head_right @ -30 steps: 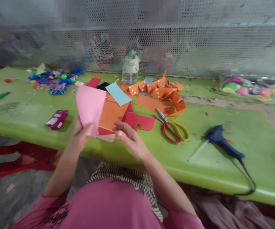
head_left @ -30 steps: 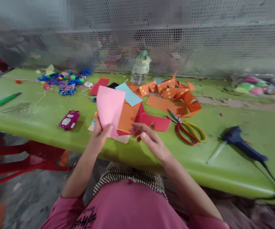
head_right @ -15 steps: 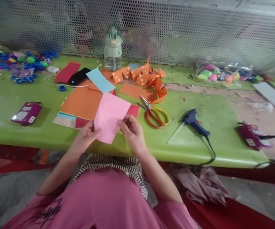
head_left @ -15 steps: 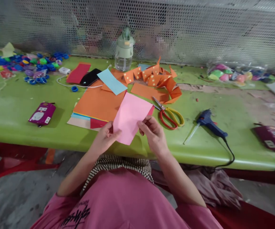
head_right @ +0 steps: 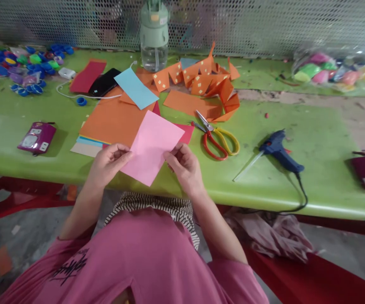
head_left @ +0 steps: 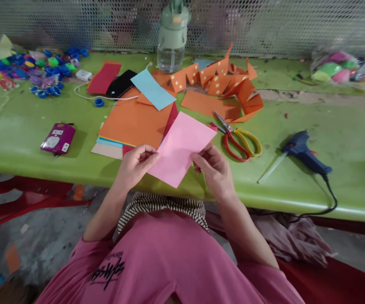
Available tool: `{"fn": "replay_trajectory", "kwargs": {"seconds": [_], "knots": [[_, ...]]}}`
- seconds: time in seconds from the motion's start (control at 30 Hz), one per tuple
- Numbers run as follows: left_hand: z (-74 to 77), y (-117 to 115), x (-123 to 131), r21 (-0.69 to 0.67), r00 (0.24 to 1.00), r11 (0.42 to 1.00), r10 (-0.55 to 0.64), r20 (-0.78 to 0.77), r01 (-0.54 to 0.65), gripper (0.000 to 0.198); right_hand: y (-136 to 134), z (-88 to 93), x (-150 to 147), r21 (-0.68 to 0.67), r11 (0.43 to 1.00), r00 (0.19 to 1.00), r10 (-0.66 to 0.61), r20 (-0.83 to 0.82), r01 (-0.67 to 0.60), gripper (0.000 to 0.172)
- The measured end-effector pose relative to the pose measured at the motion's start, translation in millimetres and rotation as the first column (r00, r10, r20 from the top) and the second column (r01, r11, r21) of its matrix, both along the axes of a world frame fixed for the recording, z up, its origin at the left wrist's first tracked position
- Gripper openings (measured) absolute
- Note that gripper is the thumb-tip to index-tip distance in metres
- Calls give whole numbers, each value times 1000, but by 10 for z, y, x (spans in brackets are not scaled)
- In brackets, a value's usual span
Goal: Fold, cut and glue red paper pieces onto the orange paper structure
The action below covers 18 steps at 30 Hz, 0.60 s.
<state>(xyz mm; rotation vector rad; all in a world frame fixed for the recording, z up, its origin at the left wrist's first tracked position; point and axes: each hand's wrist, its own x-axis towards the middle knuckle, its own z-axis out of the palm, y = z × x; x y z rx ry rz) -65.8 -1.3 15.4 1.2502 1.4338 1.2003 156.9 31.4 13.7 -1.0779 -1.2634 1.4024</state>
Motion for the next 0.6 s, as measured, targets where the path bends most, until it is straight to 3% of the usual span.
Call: {"fn": "replay_trajectory", "kwargs": {"seconds": [0.1, 0.23, 0.37, 0.47, 0.6], "knots": [[6, 11, -8, 22, 999, 1000, 5, -45, -4, 18, -13, -5, 17, -8, 1000, 1000, 0, 29, 1, 19], [28, -17, -35, 9, 999, 999, -47, -2, 47, 37, -6, 5, 57, -16, 1000, 997, 8, 83, -6, 21], [37, -119, -76, 15, 995, 996, -90, -48, 91, 29, 7, 31, 166, -42, 980, 949, 201, 243, -197, 22], [34, -241, -115, 28, 974, 993, -105, -201, 112, 21, -8, 62, 252, -85, 937, 854, 343, 390, -338, 25], [39, -441, -152, 137, 847, 968, -110, -520, 210, 12, -33, 93, 305, -98, 938, 818, 339, 465, -333, 24]]}}
